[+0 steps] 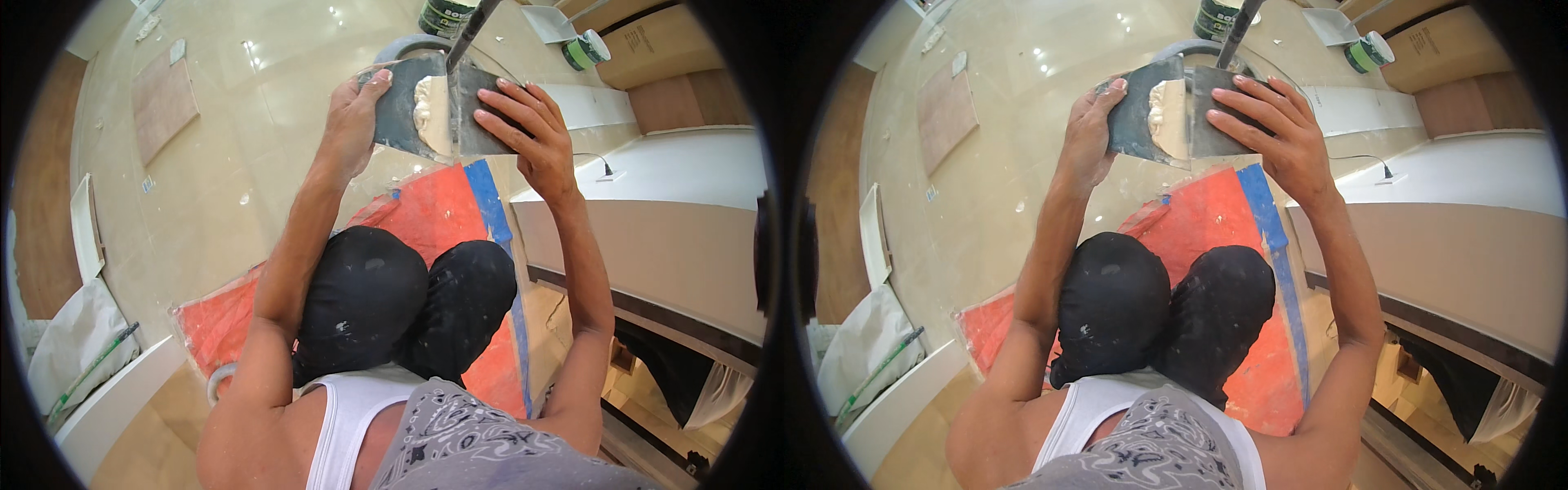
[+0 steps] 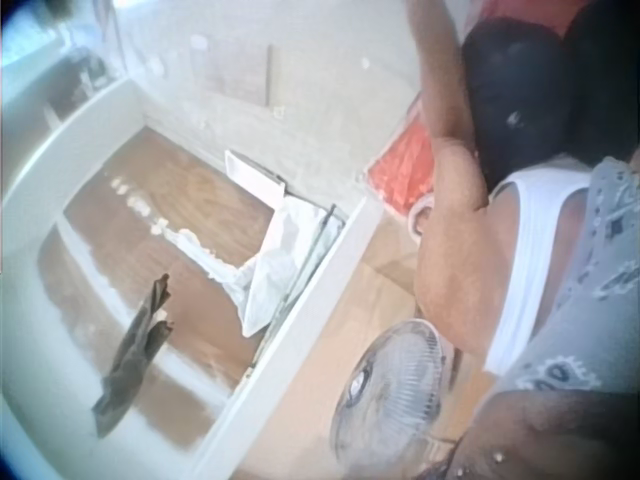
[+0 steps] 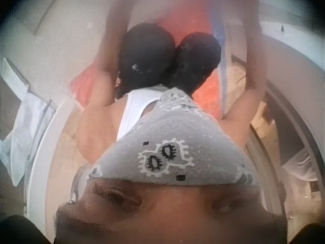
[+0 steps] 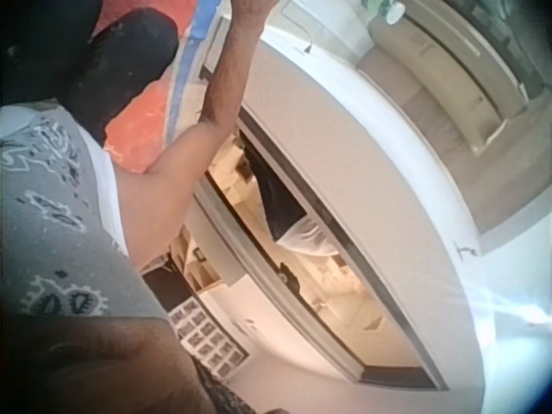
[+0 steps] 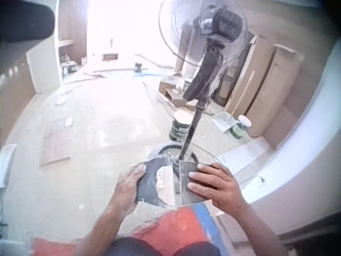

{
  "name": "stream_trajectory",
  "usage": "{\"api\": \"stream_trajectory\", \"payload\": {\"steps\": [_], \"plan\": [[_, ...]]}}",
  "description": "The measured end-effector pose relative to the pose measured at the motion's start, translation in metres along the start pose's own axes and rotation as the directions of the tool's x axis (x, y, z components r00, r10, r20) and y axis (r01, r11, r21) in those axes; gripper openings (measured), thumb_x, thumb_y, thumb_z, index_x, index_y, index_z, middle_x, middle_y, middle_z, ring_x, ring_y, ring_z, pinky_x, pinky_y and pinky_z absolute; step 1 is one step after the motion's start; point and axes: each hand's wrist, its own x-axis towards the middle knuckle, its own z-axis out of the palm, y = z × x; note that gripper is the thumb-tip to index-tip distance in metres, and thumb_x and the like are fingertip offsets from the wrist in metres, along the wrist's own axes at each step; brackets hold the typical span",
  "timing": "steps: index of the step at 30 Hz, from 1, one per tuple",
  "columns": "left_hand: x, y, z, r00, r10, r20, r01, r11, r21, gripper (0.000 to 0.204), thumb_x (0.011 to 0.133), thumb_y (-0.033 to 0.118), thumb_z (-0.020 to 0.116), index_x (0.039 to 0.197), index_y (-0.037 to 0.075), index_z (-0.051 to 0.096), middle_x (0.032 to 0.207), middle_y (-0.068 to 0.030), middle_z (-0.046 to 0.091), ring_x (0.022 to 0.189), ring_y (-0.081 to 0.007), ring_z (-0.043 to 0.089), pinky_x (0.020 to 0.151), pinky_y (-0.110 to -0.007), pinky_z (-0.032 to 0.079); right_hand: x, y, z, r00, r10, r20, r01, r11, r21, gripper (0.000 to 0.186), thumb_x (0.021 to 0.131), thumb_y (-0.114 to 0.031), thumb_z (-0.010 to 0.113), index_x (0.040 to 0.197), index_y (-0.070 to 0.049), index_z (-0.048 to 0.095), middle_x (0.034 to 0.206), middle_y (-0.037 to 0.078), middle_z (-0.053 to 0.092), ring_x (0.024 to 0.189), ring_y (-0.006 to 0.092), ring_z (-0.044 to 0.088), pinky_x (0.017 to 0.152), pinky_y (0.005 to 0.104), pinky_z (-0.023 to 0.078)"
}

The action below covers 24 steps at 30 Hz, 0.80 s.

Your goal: The person kneels on a protective sheet and uses a putty knife and hawk to apply white filler to a curved wall section and a floor area. The person repeatedly scoops filler and smooths it onto the surfaces.

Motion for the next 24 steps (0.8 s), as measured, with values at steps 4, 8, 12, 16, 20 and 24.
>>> {"api": "stream_trajectory", "payload": {"steps": [4, 8, 12, 16, 20, 24], "plan": [[0.000, -0.008, -0.002, 0.996, -0.003, 0.087, -0.004, 0.997, 0.083, 0.029, 0.096, 0.021, 0.051, 0.110, -0.004, 0.057, 0.093, -0.0070, 0.064, 0.078, -0.0103, 0.064, 0.069, -0.025, 0.054, 0.012, -0.009, 0.004, 0.996, -0.061, 0.068, 0.059, 0.998, 0.030, 0.043, 0.074, -0.001, 0.057, 0.110, -0.022, 0.067, 0.119, -0.005, 0.062, 0.119, 0.0165, 0.053, 0.103, 0.0375, 0.037], [0.000, -0.006, -0.003, 0.998, -0.007, 0.056, 0.003, 0.997, 0.078, 0.031, 0.098, 0.020, 0.046, 0.111, -0.005, 0.057, 0.094, -0.0076, 0.064, 0.076, -0.0110, 0.062, 0.065, -0.026, 0.053, 0.003, 0.003, 0.005, 0.992, -0.027, 0.120, 0.031, 0.999, -0.029, 0.044, 0.074, 0.001, 0.056, 0.109, -0.023, 0.067, 0.121, -0.007, 0.061, 0.120, 0.0144, 0.052, 0.105, 0.0375, 0.034], [0.007, -0.013, -0.006, 0.999, -0.031, -0.030, 0.025, 0.984, -0.178, 0.030, 0.098, 0.021, 0.044, 0.112, -0.004, 0.055, 0.097, -0.0090, 0.064, 0.077, -0.0144, 0.065, 0.066, -0.029, 0.056, 0.004, -0.004, 0.010, 0.978, 0.173, -0.119, -0.149, 0.971, 0.186, 0.049, 0.072, 0.013, 0.053, 0.111, -0.014, 0.065, 0.116, 0.002, 0.065, 0.115, 0.0218, 0.057, 0.100, 0.0364, 0.042], [0.010, -0.029, 0.009, 0.976, -0.181, -0.125, 0.108, 0.889, -0.445, 0.029, 0.098, 0.021, 0.042, 0.113, -0.002, 0.052, 0.096, -0.0092, 0.064, 0.077, -0.0160, 0.066, 0.066, -0.032, 0.058, 0.015, -0.044, 0.040, 0.853, 0.443, -0.275, -0.270, 0.827, 0.493, 0.058, 0.069, 0.019, 0.053, 0.119, -0.010, 0.060, 0.119, 0.010, 0.063, 0.108, 0.0273, 0.061, 0.092, 0.0335, 0.050], [0.010, -0.022, 0.006, 0.992, -0.103, -0.073, 0.060, 0.894, -0.445, 0.025, 0.097, 0.021, 0.046, 0.114, 0.004, 0.053, 0.094, -0.0072, 0.064, 0.077, -0.0136, 0.066, 0.061, -0.030, 0.057, 0.007, -0.040, 0.060, 0.878, 0.473, -0.075, -0.437, 0.856, 0.276, 0.056, 0.073, 0.013, 0.054, 0.123, -0.012, 0.059, 0.123, 0.006, 0.061, 0.109, 0.0262, 0.061, 0.089, 0.0338, 0.052], [0.016, -0.012, -0.006, 0.996, -0.037, -0.081, 0.016, 0.970, -0.244, 0.028, 0.097, 0.020, 0.047, 0.115, -0.001, 0.053, 0.096, -0.0069, 0.064, 0.077, -0.0121, 0.064, 0.065, -0.027, 0.055, -0.011, -0.004, 0.051, 0.935, 0.317, -0.161, -0.289, 0.941, 0.178, 0.056, 0.074, 0.009, 0.056, 0.121, -0.021, 0.062, 0.125, 0.000, 0.060, 0.111, 0.0221, 0.060, 0.092, 0.0342, 0.049]]}}
